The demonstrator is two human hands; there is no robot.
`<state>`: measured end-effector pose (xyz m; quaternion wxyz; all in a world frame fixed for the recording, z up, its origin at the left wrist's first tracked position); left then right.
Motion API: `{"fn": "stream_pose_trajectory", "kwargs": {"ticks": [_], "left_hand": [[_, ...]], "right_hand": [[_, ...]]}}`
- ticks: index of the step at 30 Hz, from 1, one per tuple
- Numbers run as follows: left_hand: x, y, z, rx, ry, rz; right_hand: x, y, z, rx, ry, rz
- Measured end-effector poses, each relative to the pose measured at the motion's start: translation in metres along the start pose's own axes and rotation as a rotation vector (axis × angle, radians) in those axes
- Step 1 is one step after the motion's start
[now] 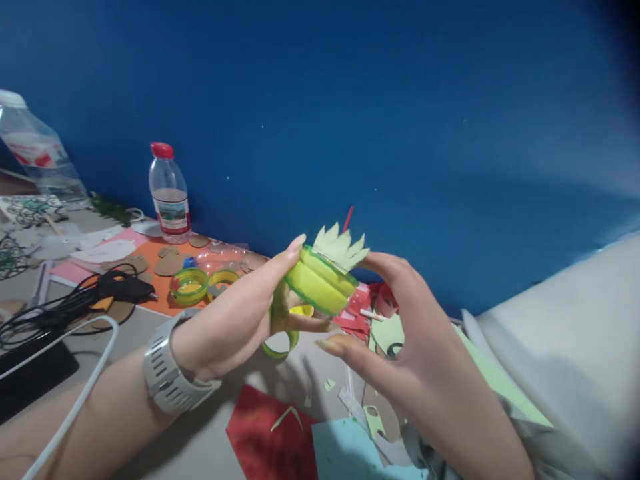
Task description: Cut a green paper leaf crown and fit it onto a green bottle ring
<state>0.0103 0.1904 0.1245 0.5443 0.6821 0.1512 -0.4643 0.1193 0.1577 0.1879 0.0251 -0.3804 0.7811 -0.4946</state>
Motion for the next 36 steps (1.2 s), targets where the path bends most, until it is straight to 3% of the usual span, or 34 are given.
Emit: {"fn": "stream_pose_trajectory", "kwargs": {"ticks": [4,12,16,21,24,28,36], "left_hand": [[0.004,0.007,0.006,0.006,0.020,0.076],[0.002,0.017,0.007,0.112,0.059,0.150],[0.006,0.012,0.007,0.057,0.045,0.091],[0.008,0.006,0.007,-0.005,0.101,-0.126],[0.008,0.005,0.007,-0.027,0.144,-0.251],[0.006,0.005,0.007,-0.063,0.209,-0.378],[0.012,-0.004,0.006,-0.139,0.160,-0.409]], "right_hand": [[0.002,0.002,0.001,-0.055,0.006,0.017],[0.012,0.001,0.000,-0.070,-0.131,0.058],[0.008,0.000,0.002,-0.043,-0.108,-0.120],[-0.006,0.002,0.001,-0.072,0.087,-0.562],[-0.012,-0.001,0.000,-0.160,0.160,-0.564],[-0.011,-0.004,-0.002,-0.212,0.156,-0.537],[-0.012,-0.011,0.002,-0.276,0.145,-0.491]]}}
Point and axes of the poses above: each hand's wrist, its own z-axis away from the middle knuckle, its own y-axis out of the palm, x = y × z, the point moved 8 cm from there along -z, towards the middle knuckle, and after that the axes turned 1 degree about -y, right-handed, at the moved point
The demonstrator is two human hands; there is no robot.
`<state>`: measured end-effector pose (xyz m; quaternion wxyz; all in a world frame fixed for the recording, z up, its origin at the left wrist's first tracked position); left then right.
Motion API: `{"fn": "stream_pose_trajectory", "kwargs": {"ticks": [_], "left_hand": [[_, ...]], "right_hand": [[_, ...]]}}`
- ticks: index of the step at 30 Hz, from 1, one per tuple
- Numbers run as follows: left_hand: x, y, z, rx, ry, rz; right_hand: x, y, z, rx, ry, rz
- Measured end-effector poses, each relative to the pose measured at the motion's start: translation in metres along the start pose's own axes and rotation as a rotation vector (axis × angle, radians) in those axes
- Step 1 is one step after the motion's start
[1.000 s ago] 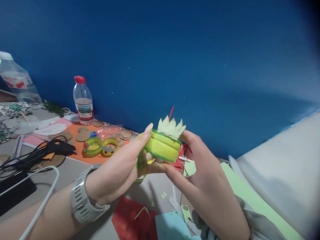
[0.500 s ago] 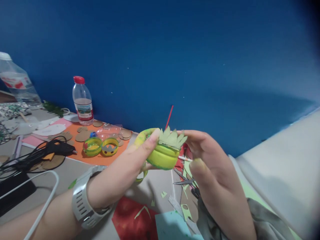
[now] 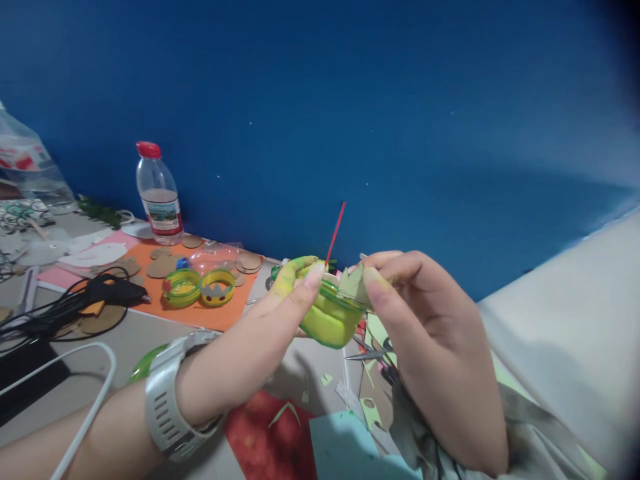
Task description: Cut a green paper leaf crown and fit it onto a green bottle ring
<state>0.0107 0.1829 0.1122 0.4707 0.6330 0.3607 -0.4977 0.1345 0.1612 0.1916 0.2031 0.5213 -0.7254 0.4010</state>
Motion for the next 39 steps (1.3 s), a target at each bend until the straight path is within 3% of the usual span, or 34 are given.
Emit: {"fn": "stream_pose_trajectory", "kwargs": {"ticks": [15,23,28,39], "left_hand": [[-0.003,0.011,-0.001,0.092,-0.022,0.184],[-0.003,0.006,-0.001,0.061,-0.031,0.233],[-0.001,0.004,-0.001,0.035,-0.040,0.149],[-0.003,0.006,-0.002,0.064,-0.017,0.196]], "right_hand": [[0.012,-0.003,0.002,-0.014,-0.115,0.204],[0.011,-0.009,0.002,-0.036,-0.115,0.263],[0.013,-0.005,0.002,-0.014,-0.121,0.219],[0.014,-0.006,0.003,-0.039,-0.131,0.235]]}}
Point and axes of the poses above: each hand's wrist, its own z-axis away from the middle knuckle, its own y-axis out of the palm, x = y × z, the point moved 8 cm from there along -z, towards the middle knuckle, and after that the axes turned 1 degree about -y, right-handed, at the moved point
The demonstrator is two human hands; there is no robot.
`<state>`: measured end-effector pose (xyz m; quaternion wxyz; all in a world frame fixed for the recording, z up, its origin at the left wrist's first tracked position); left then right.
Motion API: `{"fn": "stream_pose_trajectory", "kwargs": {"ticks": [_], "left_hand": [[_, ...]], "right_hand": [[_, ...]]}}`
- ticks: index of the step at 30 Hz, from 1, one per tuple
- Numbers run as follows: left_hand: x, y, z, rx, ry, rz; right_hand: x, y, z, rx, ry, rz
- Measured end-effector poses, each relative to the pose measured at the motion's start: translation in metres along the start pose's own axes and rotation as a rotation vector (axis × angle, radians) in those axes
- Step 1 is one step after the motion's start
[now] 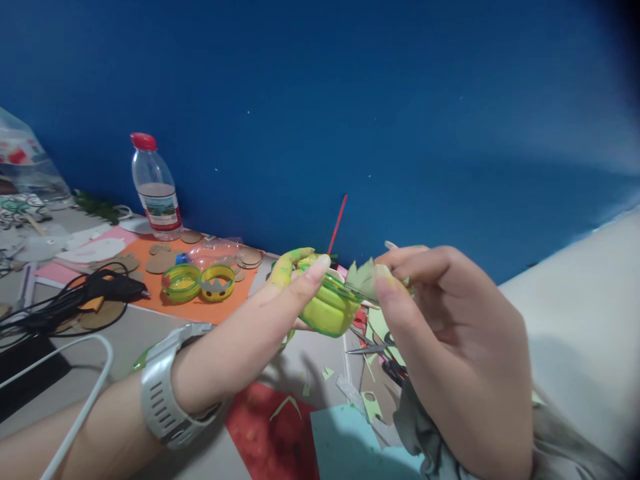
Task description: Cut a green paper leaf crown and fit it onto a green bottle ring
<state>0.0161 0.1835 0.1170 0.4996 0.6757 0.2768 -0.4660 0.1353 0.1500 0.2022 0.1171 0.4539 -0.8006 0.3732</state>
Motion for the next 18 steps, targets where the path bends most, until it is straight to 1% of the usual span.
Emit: {"fn": "stream_pose_trajectory", "kwargs": {"ticks": [3,5,8,12,18], "left_hand": [[0.000,0.003,0.000,0.015,0.002,-0.016],[-0.001,0.008,0.001,0.049,-0.003,0.008],[-0.002,0.011,0.003,0.067,0.007,0.065],[-0.001,0.012,0.002,0.084,0.004,0.068],[0.001,0.010,-0.001,0.075,0.004,0.019]], "right_hand": [[-0.001,0.003,0.000,0.006,0.015,-0.038],[-0.002,0.006,0.000,0.022,0.030,-0.063],[-0.005,0.006,0.000,0.024,0.047,-0.068],[-0.005,0.006,0.000,0.025,0.044,-0.057],[-0.004,0.006,0.000,0.019,0.031,-0.045]]}}
Point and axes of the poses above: each hand's wrist, its own z-axis away from the middle knuckle, its own y-axis out of the palm, x = y × z, the point moved 8 cm from there along -z, towards the middle knuckle, and after that the axes turned 1 degree about -y, right-handed, at the moved point
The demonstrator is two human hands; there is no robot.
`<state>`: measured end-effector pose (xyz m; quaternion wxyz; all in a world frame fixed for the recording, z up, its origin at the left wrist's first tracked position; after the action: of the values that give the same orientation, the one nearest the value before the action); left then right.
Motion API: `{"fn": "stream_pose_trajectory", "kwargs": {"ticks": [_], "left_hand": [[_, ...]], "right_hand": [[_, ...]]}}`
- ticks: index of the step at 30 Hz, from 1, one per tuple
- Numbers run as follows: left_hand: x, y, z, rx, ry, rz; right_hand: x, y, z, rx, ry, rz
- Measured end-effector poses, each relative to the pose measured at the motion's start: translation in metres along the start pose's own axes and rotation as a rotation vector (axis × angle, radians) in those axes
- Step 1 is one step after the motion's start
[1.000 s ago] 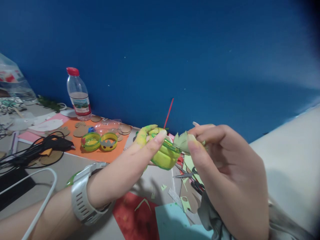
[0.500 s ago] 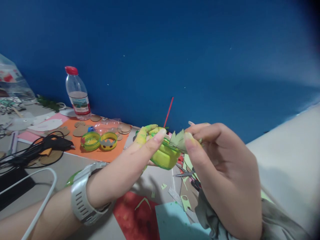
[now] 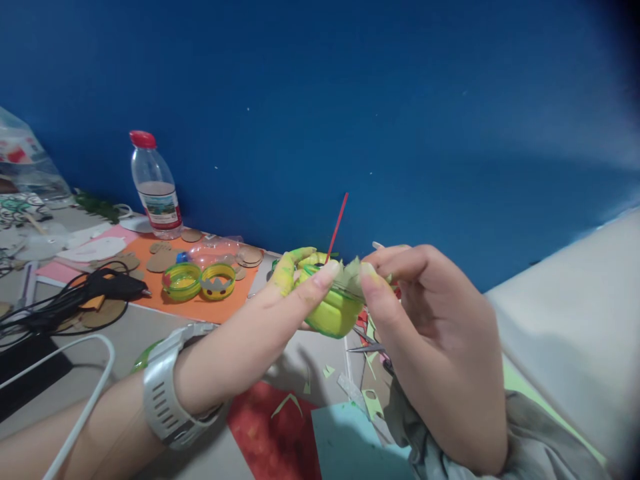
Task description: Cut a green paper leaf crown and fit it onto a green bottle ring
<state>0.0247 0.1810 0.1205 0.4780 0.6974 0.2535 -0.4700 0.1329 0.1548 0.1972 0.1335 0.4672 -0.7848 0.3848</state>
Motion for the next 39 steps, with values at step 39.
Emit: {"fn": "stream_pose_trajectory", "kwargs": {"ticks": [39], "left_hand": [[-0.001,-0.011,0.005,-0.093,-0.042,-0.115]], "right_hand": [[0.001,0.004,-0.003,0.146,-0.022,-0.024]]}}
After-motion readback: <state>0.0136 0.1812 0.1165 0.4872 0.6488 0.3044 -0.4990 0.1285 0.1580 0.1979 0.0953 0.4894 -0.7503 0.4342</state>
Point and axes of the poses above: each hand's wrist, its own z-axis away from the middle knuckle, its own y-axis out of the palm, x = y × z, the point moved 8 cm from there along -z, towards the middle knuckle, and after that the axes turned 1 degree about -y, right-handed, at the moved point
